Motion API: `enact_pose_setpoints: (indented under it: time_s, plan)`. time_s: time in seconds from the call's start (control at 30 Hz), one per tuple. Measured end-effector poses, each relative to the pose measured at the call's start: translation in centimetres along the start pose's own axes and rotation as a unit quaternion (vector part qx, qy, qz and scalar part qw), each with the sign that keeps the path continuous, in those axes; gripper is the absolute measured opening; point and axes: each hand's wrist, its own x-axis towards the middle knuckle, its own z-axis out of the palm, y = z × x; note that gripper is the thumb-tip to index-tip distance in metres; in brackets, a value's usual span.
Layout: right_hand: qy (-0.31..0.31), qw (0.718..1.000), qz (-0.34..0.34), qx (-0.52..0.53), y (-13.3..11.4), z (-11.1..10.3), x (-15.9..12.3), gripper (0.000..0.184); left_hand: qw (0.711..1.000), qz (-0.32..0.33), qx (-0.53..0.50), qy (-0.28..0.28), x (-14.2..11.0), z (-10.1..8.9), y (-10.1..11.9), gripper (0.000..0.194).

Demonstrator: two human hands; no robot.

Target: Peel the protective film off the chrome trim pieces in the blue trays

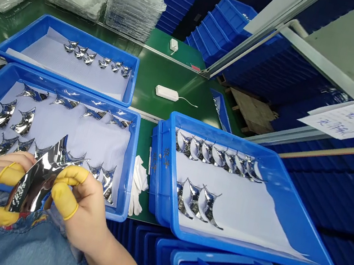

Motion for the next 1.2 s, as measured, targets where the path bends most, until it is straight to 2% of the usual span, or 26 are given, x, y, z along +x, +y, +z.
enact_pose_setpoints:
  time_s: [0.17,0.4,0.47,0.6,0.77,0.9,1.03,1.2]
  plan:
    - [0.007,0.999,0.031,0.043,0.7,-0.2,0.6,0.037,1.0,-0.001,0.009,-0.004,0.2,0.2,0.3,0.015]
    - [0.034,0.993,0.049,0.101,0.7,-0.1,1.2,0.036,1.0,-0.03,0.002,0.005,-0.4,0.0,-0.3,0.041]
    - [0.035,0.992,0.056,0.11,0.6,0.0,1.1,0.035,0.999,-0.033,-0.001,0.003,-0.5,0.0,-0.4,0.037]
    - [0.046,0.989,0.056,0.129,0.5,-0.2,1.1,0.034,1.0,-0.028,-0.003,0.002,-0.1,0.2,-0.3,0.015]
    - [0.049,0.984,0.073,0.154,0.9,-0.2,1.7,0.033,0.998,-0.022,-0.051,0.009,0.1,0.3,0.4,0.021]
    - [0.045,0.976,0.128,0.168,1.9,0.2,2.3,0.036,0.996,-0.038,-0.08,-0.001,0.1,0.3,1.0,0.024]
    - [0.044,0.959,0.191,0.203,2.7,0.6,2.4,0.03,0.995,-0.05,-0.086,-0.005,0.0,0.5,1.2,0.028]
    - [0.051,0.953,0.206,0.215,2.7,0.8,2.5,0.027,0.996,-0.053,-0.077,0.003,0.0,0.6,1.2,0.027]
